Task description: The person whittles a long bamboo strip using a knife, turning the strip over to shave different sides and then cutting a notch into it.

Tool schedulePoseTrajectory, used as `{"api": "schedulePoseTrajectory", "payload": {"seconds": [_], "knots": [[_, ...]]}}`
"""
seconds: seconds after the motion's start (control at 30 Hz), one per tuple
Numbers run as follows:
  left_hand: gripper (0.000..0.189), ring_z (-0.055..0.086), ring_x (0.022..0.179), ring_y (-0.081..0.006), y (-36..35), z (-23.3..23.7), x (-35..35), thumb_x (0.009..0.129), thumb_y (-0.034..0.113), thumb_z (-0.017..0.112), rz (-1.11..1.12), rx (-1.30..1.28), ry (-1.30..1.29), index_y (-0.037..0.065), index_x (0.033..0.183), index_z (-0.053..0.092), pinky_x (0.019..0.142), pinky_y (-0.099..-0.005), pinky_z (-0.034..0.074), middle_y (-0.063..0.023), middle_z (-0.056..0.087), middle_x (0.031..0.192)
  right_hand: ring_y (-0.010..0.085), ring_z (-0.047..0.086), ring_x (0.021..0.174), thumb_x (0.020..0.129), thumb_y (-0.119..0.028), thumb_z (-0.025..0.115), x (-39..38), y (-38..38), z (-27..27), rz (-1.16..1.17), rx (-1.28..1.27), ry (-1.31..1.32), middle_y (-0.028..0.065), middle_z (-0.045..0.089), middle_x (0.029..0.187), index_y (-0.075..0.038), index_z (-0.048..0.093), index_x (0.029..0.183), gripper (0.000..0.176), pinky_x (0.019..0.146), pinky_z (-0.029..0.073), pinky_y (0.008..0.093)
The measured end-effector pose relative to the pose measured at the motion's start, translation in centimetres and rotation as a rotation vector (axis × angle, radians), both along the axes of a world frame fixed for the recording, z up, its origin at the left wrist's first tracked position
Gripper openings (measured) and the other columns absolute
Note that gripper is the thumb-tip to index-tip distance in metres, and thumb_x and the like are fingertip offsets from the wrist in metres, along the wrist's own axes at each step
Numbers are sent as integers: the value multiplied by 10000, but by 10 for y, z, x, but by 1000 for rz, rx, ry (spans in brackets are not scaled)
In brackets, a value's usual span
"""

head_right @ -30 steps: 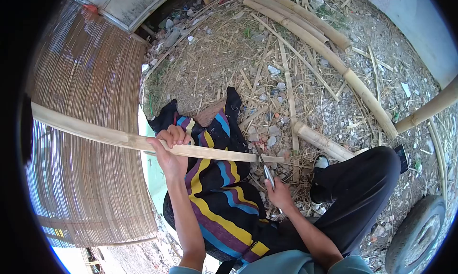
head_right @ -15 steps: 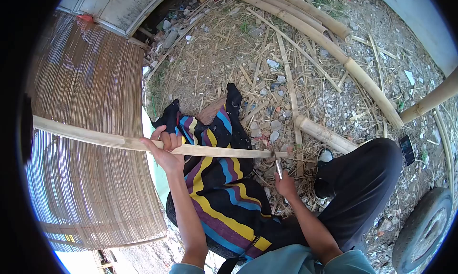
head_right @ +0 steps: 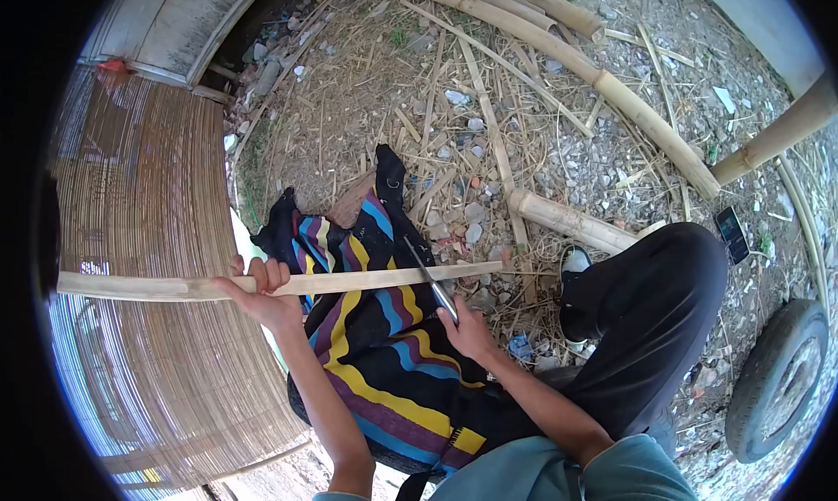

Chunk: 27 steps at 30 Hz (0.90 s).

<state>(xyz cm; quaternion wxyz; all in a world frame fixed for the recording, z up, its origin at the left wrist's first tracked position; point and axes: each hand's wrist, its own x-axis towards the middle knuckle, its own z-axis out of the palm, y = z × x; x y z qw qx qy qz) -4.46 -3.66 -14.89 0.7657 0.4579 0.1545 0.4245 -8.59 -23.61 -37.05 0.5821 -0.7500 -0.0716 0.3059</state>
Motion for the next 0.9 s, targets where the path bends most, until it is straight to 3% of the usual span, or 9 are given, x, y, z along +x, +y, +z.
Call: {"api": "schedulePoseTrajectory", "payload": {"seconds": [0.07, 0.23, 0.4, 0.6, 0.67, 0.8, 0.9], "knots": [[426, 132, 414, -61, 15, -6, -6, 869, 566, 422, -95, 63, -18, 158, 751, 407, 407, -223, 136, 43, 190, 487, 428, 588, 679, 888, -360, 493, -6, -7, -39, -85, 37, -1, 228, 577, 651, -30, 466, 1035, 362, 580, 446, 467], [385, 164, 401, -50, 20, -11, -1, 877, 508, 465, 61, 43, 31, 148, 751, 416, 387, -211, 153, 42, 230, 497, 431, 590, 715, 875, -382, 514, -6, -13, -66, -128, -141, 70, 232, 584, 670, -30, 503, 972, 366, 600, 450, 478], [364, 208, 403, -53, 14, -13, 13, 894, 468, 467, 378, 156, 65, 131, 765, 423, 381, -192, 178, 41, 252, 504, 446, 584, 698, 879, -373, 505, -4, -7, -46, -93, -199, 106, 247, 580, 658, -21, 478, 977, 366, 598, 451, 493], [374, 183, 389, -49, 15, -12, 6, 895, 482, 454, 193, 140, 65, 133, 762, 422, 369, -193, 184, 47, 233, 474, 467, 572, 666, 898, -342, 474, 7, 1, -12, -12, -142, 41, 269, 568, 637, 6, 440, 967, 357, 583, 444, 523], [382, 179, 381, -44, 14, -10, 7, 891, 494, 451, 248, 148, 106, 134, 769, 424, 360, -195, 177, 50, 227, 465, 470, 569, 672, 898, -341, 471, 1, -2, -35, -29, -158, -19, 283, 569, 661, 18, 444, 962, 365, 590, 450, 519], [399, 179, 359, -32, 18, -9, 4, 878, 524, 453, 327, 132, 182, 135, 791, 427, 331, -200, 153, 50, 228, 448, 463, 572, 758, 889, -384, 478, -3, -37, -140, -182, -462, 240, 281, 591, 759, 18, 492, 975, 412, 645, 454, 528], [391, 175, 345, -38, 9, -8, 13, 880, 512, 468, 304, 156, 165, 135, 791, 419, 328, -191, 144, 40, 228, 437, 438, 599, 770, 882, -395, 488, 13, -53, -118, -131, -485, 344, 278, 607, 830, -4, 496, 995, 407, 707, 475, 511]]}}
